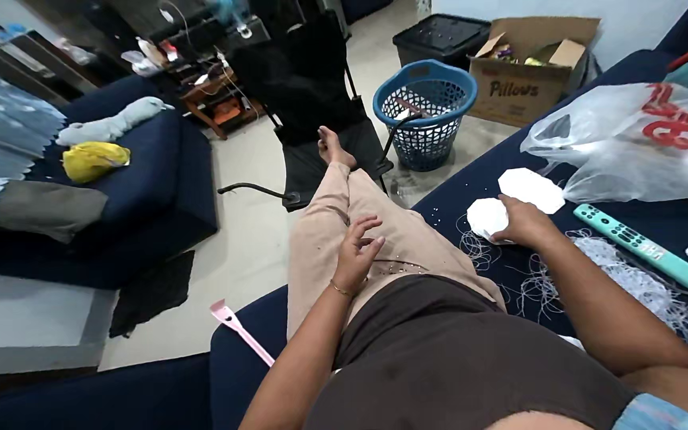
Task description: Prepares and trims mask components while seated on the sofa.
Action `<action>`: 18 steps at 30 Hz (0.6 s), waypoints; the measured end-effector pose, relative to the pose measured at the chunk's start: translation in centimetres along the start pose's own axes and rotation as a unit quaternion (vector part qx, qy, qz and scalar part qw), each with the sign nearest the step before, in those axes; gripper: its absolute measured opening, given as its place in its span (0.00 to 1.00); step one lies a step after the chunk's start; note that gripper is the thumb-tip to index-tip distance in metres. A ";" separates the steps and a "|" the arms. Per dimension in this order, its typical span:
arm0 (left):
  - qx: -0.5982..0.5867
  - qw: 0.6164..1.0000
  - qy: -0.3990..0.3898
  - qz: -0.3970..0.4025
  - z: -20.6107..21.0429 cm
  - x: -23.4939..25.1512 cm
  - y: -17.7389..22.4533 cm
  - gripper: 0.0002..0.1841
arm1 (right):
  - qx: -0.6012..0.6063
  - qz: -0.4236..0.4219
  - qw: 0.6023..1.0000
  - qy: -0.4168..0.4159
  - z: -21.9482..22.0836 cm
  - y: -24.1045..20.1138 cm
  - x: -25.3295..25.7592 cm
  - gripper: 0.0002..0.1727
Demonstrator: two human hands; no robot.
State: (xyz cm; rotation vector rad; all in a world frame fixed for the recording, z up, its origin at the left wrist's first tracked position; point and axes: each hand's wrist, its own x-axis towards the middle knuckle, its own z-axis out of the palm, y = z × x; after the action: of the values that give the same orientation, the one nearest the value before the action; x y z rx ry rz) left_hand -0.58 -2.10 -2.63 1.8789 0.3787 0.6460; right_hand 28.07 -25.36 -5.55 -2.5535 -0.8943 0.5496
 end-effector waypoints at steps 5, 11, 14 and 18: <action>0.009 1.000 -0.026 -0.008 0.5 0.3 0.3 0.19 | 0.071 -0.139 0.985 0.067 -0.4 -1.0 -0.6 0.57; -0.021 0.988 -0.115 -0.097 2.1 0.6 2.7 0.30 | 0.178 -0.363 0.913 0.054 2.8 -8.1 -3.4 0.53; -0.049 0.987 -0.089 -0.121 2.2 0.5 3.2 0.25 | 0.226 -0.396 0.888 0.066 4.7 -10.8 -3.5 0.52; -0.086 0.986 -0.029 -0.140 1.7 0.4 3.1 0.22 | 0.417 -0.275 0.866 -0.002 4.9 -12.5 -2.9 0.41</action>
State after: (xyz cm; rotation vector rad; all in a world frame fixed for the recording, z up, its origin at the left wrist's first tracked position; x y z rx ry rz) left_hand 0.63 -4.32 -0.16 1.6387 0.5211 0.4192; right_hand 17.33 -17.06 -3.17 -1.4396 -1.0323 0.5836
